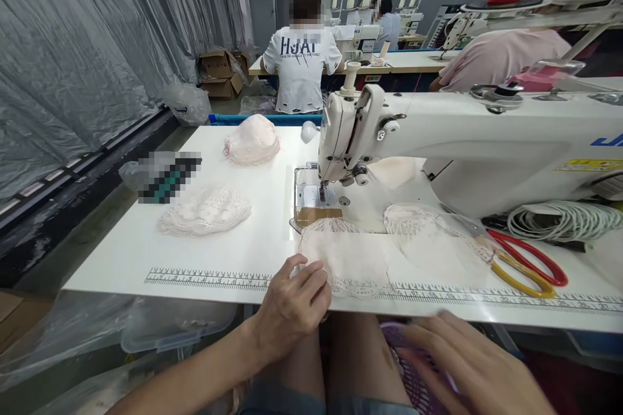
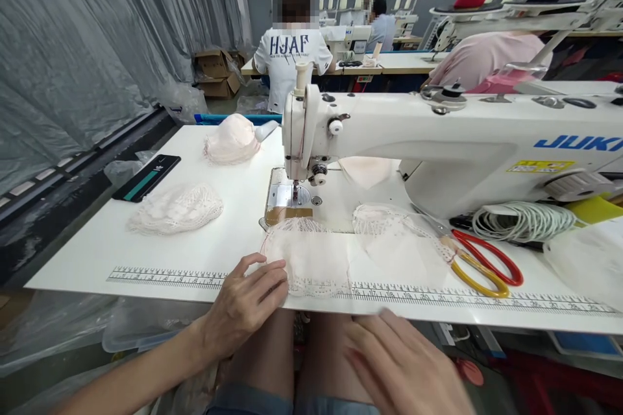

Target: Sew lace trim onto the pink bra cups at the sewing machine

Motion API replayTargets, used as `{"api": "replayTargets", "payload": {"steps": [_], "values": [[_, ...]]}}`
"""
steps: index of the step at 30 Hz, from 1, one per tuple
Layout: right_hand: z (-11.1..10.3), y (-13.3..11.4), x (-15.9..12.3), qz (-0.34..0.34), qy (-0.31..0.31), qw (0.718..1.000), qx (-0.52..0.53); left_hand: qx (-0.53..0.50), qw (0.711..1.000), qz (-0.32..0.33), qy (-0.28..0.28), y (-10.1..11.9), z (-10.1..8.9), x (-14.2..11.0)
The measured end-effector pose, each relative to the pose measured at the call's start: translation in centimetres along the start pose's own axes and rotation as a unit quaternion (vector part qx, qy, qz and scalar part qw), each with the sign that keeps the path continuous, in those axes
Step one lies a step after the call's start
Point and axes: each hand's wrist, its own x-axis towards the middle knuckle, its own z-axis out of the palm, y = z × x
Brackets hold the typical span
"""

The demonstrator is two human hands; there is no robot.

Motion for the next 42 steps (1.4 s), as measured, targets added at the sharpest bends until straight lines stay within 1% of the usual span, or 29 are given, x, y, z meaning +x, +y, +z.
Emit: {"api": "replayTargets", "payload": {"steps": [1,2,3,4,6,8,11,16,23,26,29,33,38,42], "values": [[0.2,-0.6,2.2,-0.022,0.006,1.0,-0.003,0.002,1.0,0.002,-0.004,0.0,-0.1,0.1],[0.5,-1.2,4.0,-0.049,0.027,0.998,0.0,0.004,1.0,0.004,-0.009,0.0,-0.2,0.1],[1.0,-1.7,5.5,-0.058,0.022,0.998,0.006,0.006,1.0,0.004,-0.015,0.0,-0.4,0.1],[1.5,-1.9,6.6,-0.067,0.02,0.997,0.014,0.008,1.0,0.002,-0.02,-0.1,-0.5,0.1],[2.4,-2.1,7.3,-0.07,0.022,0.997,0.026,0.008,1.0,-0.004,-0.026,-0.3,-0.7,0.0],[3.0,-1.8,7.0,-0.074,0.029,0.996,0.028,0.001,1.0,-0.005,-0.026,-0.6,-0.8,-0.2],[3.0,-1.3,6.6,-0.088,0.036,0.995,0.032,-0.01,1.0,-0.003,-0.028,-0.8,-1.0,-0.3],[3.0,-1.4,7.2,-0.075,0.064,0.994,0.036,-0.008,0.999,-0.001,-0.035,-0.7,-1.2,-0.4],[3.2,-1.6,7.3,-0.046,0.041,0.998,0.021,0.015,1.0,0.007,-0.022,-0.4,-0.9,-0.6],[2.9,-1.7,7.8,-0.05,0.033,0.998,0.027,0.021,1.0,0.007,-0.019,-0.3,-0.7,-0.5],[2.6,-1.7,8.1,-0.06,0.031,0.998,0.011,0.028,0.999,0.004,-0.033,-0.2,-0.6,-0.2],[2.8,-1.5,7.7,-0.083,0.05,0.995,-0.013,0.033,0.999,0.0,-0.043,-0.1,-0.7,-0.1],[4.0,-1.2,6.5,-0.09,0.085,0.992,-0.005,0.026,0.999,-0.006,-0.024,-0.1,-0.9,-0.4],[4.1,-1.2,6.5,-0.101,0.1,0.99,0.005,0.02,1.0,-0.005,-0.017,0.0,-0.9,-0.5]]}}
